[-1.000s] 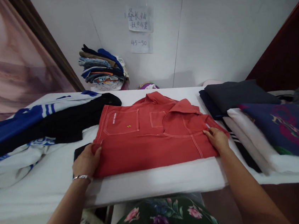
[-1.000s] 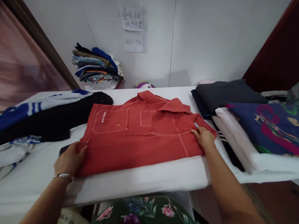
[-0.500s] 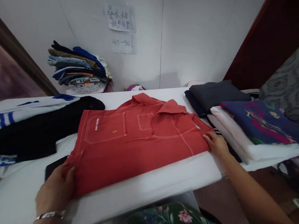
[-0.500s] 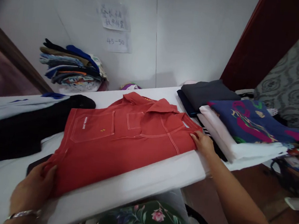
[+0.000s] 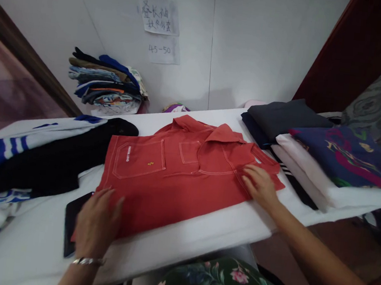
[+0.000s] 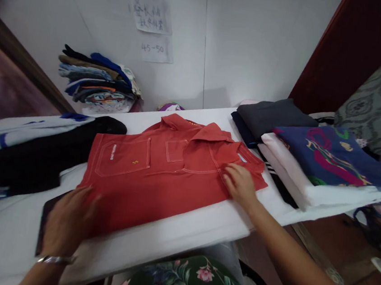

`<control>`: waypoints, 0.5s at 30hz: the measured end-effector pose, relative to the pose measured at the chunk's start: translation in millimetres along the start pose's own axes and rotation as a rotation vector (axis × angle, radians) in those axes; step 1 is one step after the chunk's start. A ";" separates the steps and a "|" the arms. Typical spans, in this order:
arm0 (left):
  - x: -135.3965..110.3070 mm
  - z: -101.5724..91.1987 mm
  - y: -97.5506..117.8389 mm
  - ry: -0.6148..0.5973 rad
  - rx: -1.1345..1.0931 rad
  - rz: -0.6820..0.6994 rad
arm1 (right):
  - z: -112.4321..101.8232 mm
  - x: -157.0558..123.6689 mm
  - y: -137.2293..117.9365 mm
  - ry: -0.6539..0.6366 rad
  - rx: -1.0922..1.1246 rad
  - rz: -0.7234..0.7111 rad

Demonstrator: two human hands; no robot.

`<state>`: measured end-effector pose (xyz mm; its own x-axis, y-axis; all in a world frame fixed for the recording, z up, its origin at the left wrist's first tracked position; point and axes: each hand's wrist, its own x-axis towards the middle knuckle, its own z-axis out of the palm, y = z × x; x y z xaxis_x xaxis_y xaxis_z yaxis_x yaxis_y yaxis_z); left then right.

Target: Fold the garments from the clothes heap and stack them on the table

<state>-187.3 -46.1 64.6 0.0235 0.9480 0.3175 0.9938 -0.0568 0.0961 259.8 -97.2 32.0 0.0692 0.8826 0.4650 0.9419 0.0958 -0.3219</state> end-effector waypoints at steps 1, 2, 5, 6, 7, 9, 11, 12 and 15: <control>1.4 6.0 11.4 -0.021 -0.061 0.118 | 5.1 1.8 -22.7 -0.098 0.075 -0.091; 2.7 13.5 21.3 -0.058 -0.089 0.209 | 10.8 3.2 -42.1 -0.213 0.118 -0.188; 3.7 38.3 35.8 -0.194 -0.034 0.327 | 24.6 4.4 -64.1 -0.509 0.165 -0.388; 3.1 45.6 35.2 -0.224 -0.005 0.339 | 26.1 3.8 -57.3 -0.556 0.159 -0.393; 2.4 51.7 32.7 -0.240 0.016 0.347 | 25.4 2.3 -44.7 -0.570 0.142 -0.368; 1.0 59.8 25.6 -0.242 0.036 0.368 | 18.7 -2.7 -9.4 -0.529 0.085 -0.278; 0.3 63.1 20.8 -0.233 0.044 0.380 | 9.0 -9.5 25.9 -0.432 0.020 -0.175; 0.4 63.5 20.1 -0.234 0.047 0.380 | 4.9 -12.9 39.4 -0.387 -0.003 -0.133; 1.8 61.8 22.3 -0.240 0.048 0.374 | -0.1 -21.0 57.3 -0.321 -0.057 -0.045</control>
<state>-158.3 -26.3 9.1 0.4013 0.9111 0.0939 0.9159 -0.4003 -0.0294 312.3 -110.3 3.9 -0.0717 0.9790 0.1909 0.9593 0.1201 -0.2556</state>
